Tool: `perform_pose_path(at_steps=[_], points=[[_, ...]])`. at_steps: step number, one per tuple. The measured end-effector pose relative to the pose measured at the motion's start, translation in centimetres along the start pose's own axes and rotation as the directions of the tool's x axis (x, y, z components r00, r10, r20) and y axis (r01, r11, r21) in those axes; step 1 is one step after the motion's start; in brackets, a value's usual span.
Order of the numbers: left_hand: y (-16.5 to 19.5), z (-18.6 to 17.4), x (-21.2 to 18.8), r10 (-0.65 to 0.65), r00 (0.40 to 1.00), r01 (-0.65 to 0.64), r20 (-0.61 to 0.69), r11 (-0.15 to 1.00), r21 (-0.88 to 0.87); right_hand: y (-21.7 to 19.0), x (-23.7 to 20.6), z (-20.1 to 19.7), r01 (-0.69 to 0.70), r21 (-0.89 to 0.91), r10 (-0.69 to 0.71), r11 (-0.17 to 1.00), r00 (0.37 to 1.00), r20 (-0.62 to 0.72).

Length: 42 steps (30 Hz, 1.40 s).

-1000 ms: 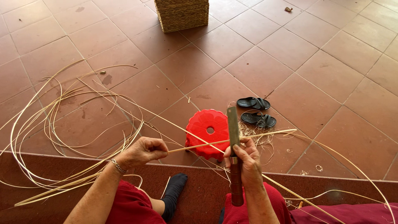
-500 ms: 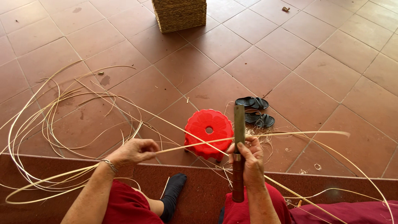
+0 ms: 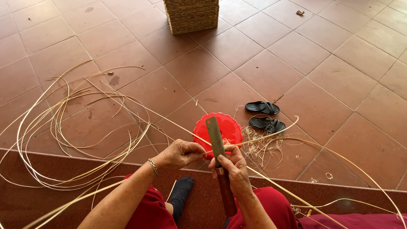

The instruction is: The person sits on the floor and uses a knife to split long bamboo strips into thinner strands. They hold the bamboo with one hand and use the knife to shave and separate the material, accumulating a pile of thin strands on the floor.

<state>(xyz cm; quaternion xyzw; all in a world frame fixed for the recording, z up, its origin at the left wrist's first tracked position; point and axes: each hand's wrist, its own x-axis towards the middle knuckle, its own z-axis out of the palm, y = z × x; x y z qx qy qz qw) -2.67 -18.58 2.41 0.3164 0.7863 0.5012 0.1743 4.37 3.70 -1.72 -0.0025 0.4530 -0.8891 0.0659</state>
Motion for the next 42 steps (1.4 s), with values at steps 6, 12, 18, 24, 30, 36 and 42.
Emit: perform_pose_path(at_steps=[6, 12, 18, 24, 30, 36, 42], points=[[0.2, -0.8, -0.9, -0.153, 0.988, 0.153, 0.018, 0.988, -0.005, -1.0, -0.4, -1.3, 0.038, 0.070, -0.039, 0.997, 0.999, 0.013], [0.2, -1.4, -1.6, -0.183, 0.983, 0.185, 0.027, 0.981, -0.053, -2.0, -0.4, -2.2, 0.086, 0.050, -0.084, 0.995, 0.996, -0.024], [-0.1, -2.4, -2.3, -0.247, 0.968, 0.249, 0.036, 0.966, -0.063, -2.4, -0.7, -2.9, 0.090, 0.078, -0.087, 0.993, 0.995, -0.047], [-1.6, -3.6, -3.3, -0.341, 0.940, 0.342, 0.021, 0.937, -0.069, -3.5, -0.8, -5.3, 0.176, 0.128, -0.167, 0.976, 0.983, -0.078], [-4.0, -5.0, -4.6, -0.309, 0.951, 0.309, -0.029, 0.951, 0.005, -4.3, -1.9, -7.5, 0.238, 0.141, -0.214, 0.961, 0.963, -0.166], [-5.9, -6.2, -6.3, -0.419, 0.908, 0.417, -0.023, 0.907, -0.064, -5.4, -3.1, -9.7, 0.304, 0.128, -0.280, 0.944, 0.943, -0.178], [-6.9, -7.1, -7.3, -0.449, 0.893, 0.442, -0.032, 0.888, -0.125, -5.8, -4.7, -11.4, 0.316, 0.126, -0.291, 0.940, 0.938, -0.186]])
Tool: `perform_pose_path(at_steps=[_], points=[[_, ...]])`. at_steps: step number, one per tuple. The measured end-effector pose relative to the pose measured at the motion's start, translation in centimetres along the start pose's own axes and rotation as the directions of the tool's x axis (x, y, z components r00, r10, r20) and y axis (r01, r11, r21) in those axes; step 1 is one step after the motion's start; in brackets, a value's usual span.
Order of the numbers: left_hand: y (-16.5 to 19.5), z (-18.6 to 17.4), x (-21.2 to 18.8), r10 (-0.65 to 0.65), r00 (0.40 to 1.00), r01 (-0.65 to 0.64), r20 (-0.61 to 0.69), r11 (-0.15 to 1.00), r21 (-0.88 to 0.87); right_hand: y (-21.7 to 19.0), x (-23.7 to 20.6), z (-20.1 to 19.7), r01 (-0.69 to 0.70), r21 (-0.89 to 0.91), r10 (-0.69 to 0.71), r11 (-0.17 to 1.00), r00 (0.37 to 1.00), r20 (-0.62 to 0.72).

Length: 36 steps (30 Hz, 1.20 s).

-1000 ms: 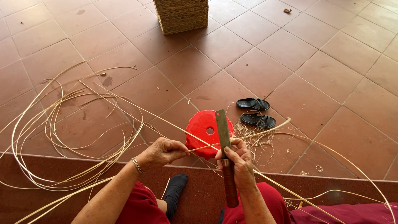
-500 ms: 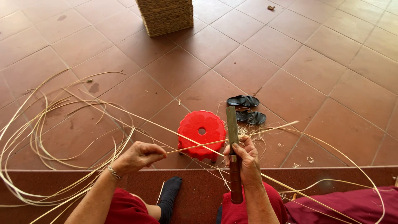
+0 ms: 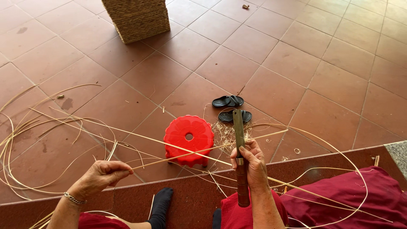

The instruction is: The person sits on the floor and uses a knife to split long bamboo strips into thinner strands. They hold the bamboo with one hand and use the knife to shave and separate the material, accumulating a pile of thin strands on the floor.

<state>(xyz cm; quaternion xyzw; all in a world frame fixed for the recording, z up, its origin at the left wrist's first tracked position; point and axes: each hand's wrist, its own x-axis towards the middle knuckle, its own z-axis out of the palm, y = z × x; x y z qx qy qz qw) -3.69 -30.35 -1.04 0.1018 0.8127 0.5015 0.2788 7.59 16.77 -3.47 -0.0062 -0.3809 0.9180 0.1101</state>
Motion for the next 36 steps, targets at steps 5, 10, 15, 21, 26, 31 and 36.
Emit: perform_pose_path(at_steps=[5, 10, 15, 21, 26, 31, 36], points=[[-0.4, -0.8, -0.2, -0.023, 1.000, 0.022, -0.021, 0.999, -0.043, -1.4, -0.4, -2.0, 0.040, -0.056, -0.043, 0.998, 0.998, -0.050], [0.1, -0.8, -0.2, -0.040, 0.999, 0.040, 0.002, 0.997, -0.071, -2.3, -1.0, -3.4, 0.021, -0.044, -0.025, 0.999, 0.996, -0.086], [0.5, -1.1, -0.3, -0.069, 0.997, 0.068, -0.017, 0.997, -0.034, -3.3, -1.7, -4.7, 0.041, -0.072, -0.049, 0.997, 0.992, -0.119], [0.4, -1.4, -0.7, -0.054, 0.998, 0.053, -0.014, 0.995, -0.088, -4.2, -2.4, -7.6, 0.064, -0.062, -0.074, 0.996, 0.983, -0.169], [0.8, -2.3, -1.3, -0.136, 0.982, 0.132, -0.127, 0.990, -0.044, -5.7, -2.9, -11.5, 0.140, -0.108, -0.167, 0.984, 0.938, -0.305], [1.5, -1.1, 0.1, -0.062, 0.981, 0.061, -0.186, 0.998, -0.013, -5.8, -2.2, -12.3, 0.142, -0.075, -0.159, 0.987, 0.937, -0.310], [2.2, 0.5, 0.9, -0.051, 0.967, 0.062, -0.250, 0.997, 0.036, -6.0, -1.5, -8.9, -0.064, -0.206, -0.001, 0.976, 0.952, -0.305]])
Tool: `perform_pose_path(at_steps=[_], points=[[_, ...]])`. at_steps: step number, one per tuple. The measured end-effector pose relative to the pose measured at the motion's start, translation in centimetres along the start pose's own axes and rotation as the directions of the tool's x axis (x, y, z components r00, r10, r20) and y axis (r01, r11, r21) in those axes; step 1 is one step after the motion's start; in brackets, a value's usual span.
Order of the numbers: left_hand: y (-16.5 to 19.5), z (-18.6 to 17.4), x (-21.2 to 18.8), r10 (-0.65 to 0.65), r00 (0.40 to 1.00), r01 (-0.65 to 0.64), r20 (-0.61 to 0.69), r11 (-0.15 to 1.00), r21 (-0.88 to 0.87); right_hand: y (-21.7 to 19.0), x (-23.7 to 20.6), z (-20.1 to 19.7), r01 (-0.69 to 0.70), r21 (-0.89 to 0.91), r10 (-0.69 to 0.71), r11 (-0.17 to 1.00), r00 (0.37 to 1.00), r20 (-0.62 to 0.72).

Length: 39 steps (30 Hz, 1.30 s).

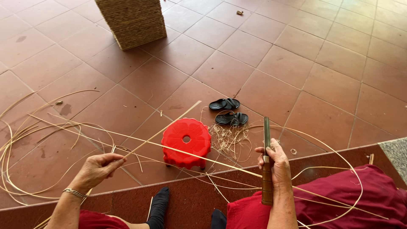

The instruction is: The person sits on the floor and uses a knife to split long bamboo strips into thinner strands. They hold the bamboo with one hand and use the knife to shave and separate the material, accumulating a pile of thin strands on the floor.

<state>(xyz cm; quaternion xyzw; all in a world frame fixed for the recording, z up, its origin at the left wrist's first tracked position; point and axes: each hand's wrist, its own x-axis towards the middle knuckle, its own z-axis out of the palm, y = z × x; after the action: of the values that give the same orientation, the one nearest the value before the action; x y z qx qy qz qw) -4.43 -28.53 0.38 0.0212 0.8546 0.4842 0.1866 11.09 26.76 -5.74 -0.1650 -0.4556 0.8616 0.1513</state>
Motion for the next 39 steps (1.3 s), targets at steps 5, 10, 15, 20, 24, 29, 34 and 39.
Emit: perform_pose_path(at_steps=[5, 10, 15, 20, 24, 29, 34, 39], points=[[0.5, 0.5, -0.1, -0.006, 1.000, 0.008, -0.024, 0.999, 0.046, -0.9, -0.8, 2.9, -0.006, -0.103, 0.003, 0.995, 0.999, -0.036], [0.6, 0.6, -0.1, 0.035, 0.996, -0.030, -0.077, 0.998, 0.057, -0.2, -1.2, 3.3, 0.084, -0.070, -0.074, 0.994, 0.988, 0.136], [0.8, 1.4, 0.4, 0.102, 0.992, -0.097, -0.072, 0.993, 0.070, 1.7, 0.2, 2.7, -0.031, -0.289, 0.046, 0.957, 0.998, 0.048], [1.7, 2.5, 0.6, 0.144, 0.987, -0.137, -0.069, 0.986, 0.098, 2.6, 1.2, 2.3, -0.092, -0.417, 0.144, 0.904, 0.985, 0.096], [3.4, 3.7, 0.8, 0.231, 0.972, -0.224, -0.042, 0.967, 0.117, 3.4, 1.5, 4.5, -0.075, -0.455, 0.155, 0.887, 0.978, 0.139], [5.7, 7.3, 1.9, 0.306, 0.951, -0.309, 0.049, 0.949, 0.068, 5.2, 1.4, 10.3, -0.158, -0.229, 0.232, 0.961, 0.909, 0.346], [7.9, 11.2, 2.4, 0.575, 0.809, -0.588, 0.122, 0.787, 0.189, 6.7, 1.1, 15.8, -0.341, -0.136, 0.357, 0.930, 0.752, 0.554], [8.9, 9.8, 1.8, 0.382, 0.900, -0.430, 0.211, 0.856, 0.288, 7.1, 3.0, 16.4, -0.258, -0.033, 0.243, 0.966, 0.852, 0.463]])
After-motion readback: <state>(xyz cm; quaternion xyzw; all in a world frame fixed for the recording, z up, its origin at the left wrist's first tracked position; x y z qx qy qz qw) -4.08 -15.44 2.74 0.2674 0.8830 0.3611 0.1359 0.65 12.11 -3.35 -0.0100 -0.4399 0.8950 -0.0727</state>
